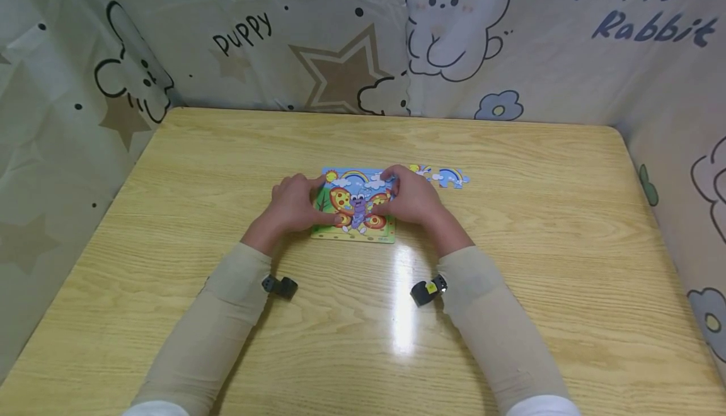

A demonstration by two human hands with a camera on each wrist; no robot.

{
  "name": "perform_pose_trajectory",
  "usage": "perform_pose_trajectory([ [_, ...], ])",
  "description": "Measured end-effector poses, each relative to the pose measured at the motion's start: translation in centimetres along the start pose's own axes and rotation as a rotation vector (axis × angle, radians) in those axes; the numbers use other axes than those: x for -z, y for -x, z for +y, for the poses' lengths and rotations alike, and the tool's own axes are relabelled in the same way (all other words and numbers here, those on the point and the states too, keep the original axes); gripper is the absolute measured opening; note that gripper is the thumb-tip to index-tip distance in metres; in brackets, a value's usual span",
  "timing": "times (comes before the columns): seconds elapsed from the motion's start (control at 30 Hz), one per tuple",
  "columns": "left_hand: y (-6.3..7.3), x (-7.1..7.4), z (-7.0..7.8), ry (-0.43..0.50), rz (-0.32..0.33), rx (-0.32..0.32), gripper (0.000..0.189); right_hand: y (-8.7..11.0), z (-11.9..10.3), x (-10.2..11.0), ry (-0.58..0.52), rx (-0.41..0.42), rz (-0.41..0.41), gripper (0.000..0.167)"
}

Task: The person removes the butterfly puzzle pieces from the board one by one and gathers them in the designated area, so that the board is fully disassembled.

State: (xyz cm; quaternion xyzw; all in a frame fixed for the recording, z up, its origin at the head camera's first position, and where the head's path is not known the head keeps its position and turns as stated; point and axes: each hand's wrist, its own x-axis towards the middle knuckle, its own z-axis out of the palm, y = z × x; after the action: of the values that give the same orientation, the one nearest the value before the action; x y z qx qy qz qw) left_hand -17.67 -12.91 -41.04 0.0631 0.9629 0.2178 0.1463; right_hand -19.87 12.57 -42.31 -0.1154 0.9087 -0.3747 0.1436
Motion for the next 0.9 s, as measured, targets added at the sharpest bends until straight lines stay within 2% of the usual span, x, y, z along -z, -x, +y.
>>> perform_pose_trajectory([
  [0.47, -0.1, 0.0, 0.0, -0.012, -0.002, 0.002, 0.103, 0.1, 0.0, -0.2, -0.006, -0.003, 0.018, 0.063],
  [0.9, -0.1, 0.0, 0.0, -0.023, -0.004, -0.002, 0.103, 1.4, 0.0, -0.1, -0.117, 0.030, 0.105, 0.064],
])
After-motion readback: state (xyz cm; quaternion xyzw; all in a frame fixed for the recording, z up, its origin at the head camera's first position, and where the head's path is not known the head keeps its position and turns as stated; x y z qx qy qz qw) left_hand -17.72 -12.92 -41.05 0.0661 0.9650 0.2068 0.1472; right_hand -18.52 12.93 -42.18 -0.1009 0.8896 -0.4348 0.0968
